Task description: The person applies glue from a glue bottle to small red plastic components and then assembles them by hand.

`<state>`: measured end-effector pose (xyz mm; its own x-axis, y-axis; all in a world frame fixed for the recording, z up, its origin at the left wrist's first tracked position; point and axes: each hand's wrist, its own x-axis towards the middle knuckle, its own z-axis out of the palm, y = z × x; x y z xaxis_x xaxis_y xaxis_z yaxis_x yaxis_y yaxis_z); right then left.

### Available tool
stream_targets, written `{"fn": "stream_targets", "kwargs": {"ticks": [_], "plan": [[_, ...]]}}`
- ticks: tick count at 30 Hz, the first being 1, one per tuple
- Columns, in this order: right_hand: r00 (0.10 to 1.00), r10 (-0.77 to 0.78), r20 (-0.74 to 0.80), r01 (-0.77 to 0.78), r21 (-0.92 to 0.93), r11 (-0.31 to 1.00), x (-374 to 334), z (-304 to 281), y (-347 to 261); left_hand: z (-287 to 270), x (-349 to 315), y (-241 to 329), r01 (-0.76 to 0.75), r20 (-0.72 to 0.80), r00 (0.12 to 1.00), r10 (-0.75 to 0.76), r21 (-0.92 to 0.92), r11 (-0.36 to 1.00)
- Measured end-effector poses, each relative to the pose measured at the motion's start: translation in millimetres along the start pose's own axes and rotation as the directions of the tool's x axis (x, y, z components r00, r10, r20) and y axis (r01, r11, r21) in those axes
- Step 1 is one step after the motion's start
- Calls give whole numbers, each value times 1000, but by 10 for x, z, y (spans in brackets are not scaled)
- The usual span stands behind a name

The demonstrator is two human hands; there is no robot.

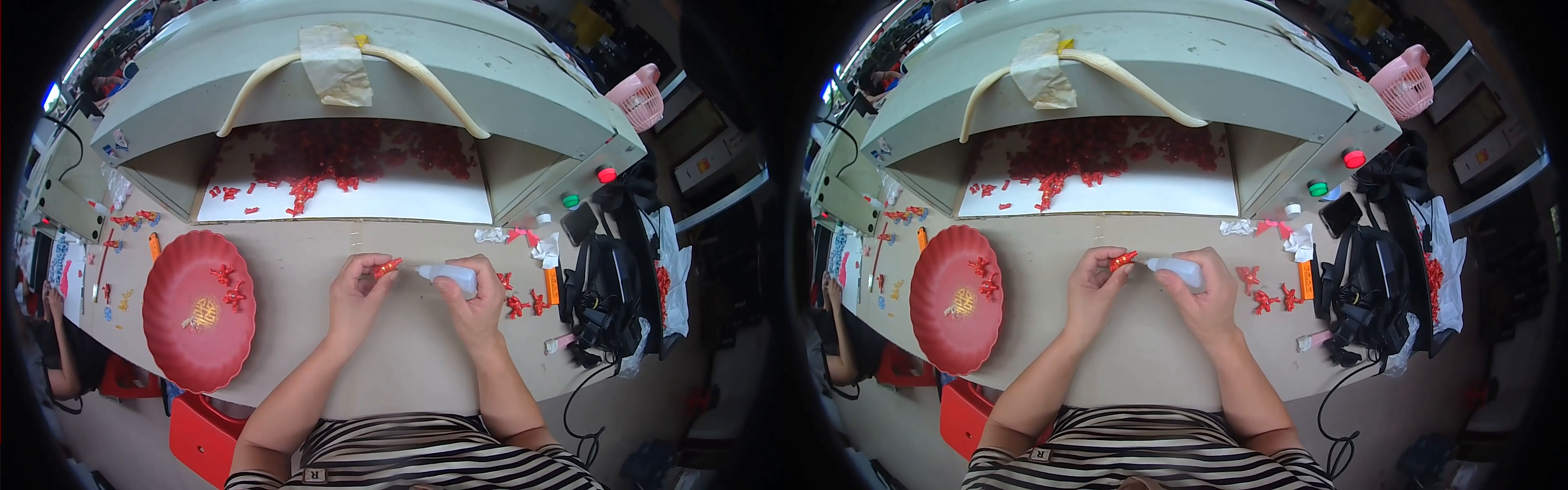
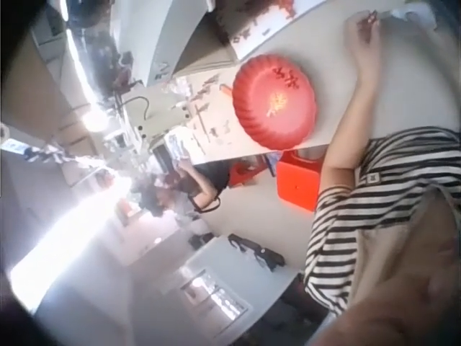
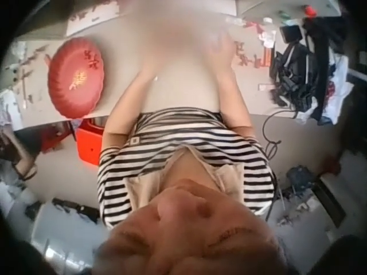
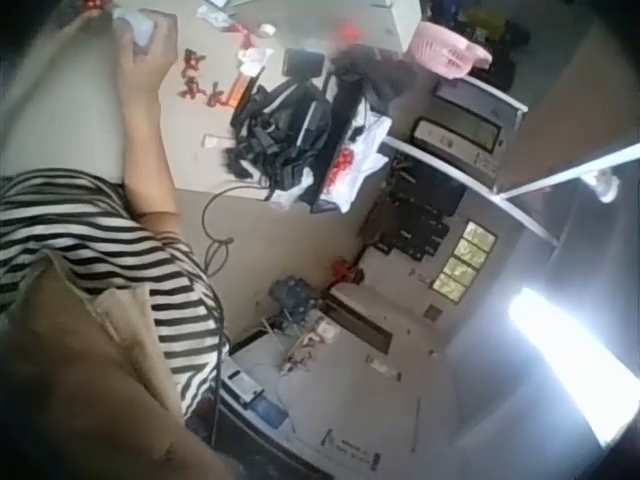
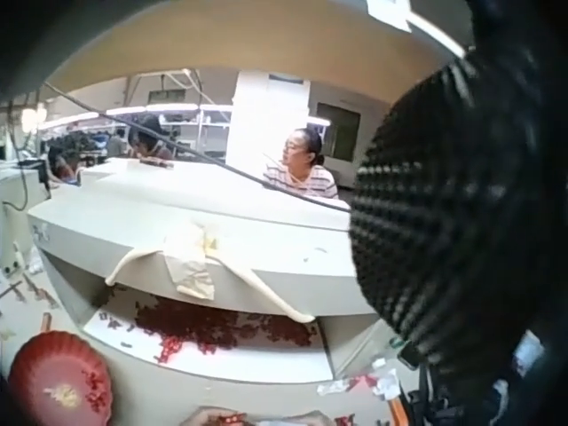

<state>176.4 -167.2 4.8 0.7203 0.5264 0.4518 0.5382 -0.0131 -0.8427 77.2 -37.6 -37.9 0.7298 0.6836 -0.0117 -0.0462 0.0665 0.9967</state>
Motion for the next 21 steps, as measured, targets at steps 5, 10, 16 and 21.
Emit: {"fn": "stream_targets", "kwargs": {"ticks": [5,10,16,21], "plan": [[998,-46,32,48,-69,996,-2,40,46,3,-2,9,-15,-20,1000,15,1,1000],[999,-45,21,46,-75,996,-4,39,31,-10,2,16,6,-10,1000,-6,3,1000],[998,-63,21,64,-86,994,-19,58,56,-6,-12,25,7,-8,1000,-7,6,1000],[997,-75,25,77,-94,993,-15,52,53,9,-14,43,-8,-6,1000,8,9,1000]]}}
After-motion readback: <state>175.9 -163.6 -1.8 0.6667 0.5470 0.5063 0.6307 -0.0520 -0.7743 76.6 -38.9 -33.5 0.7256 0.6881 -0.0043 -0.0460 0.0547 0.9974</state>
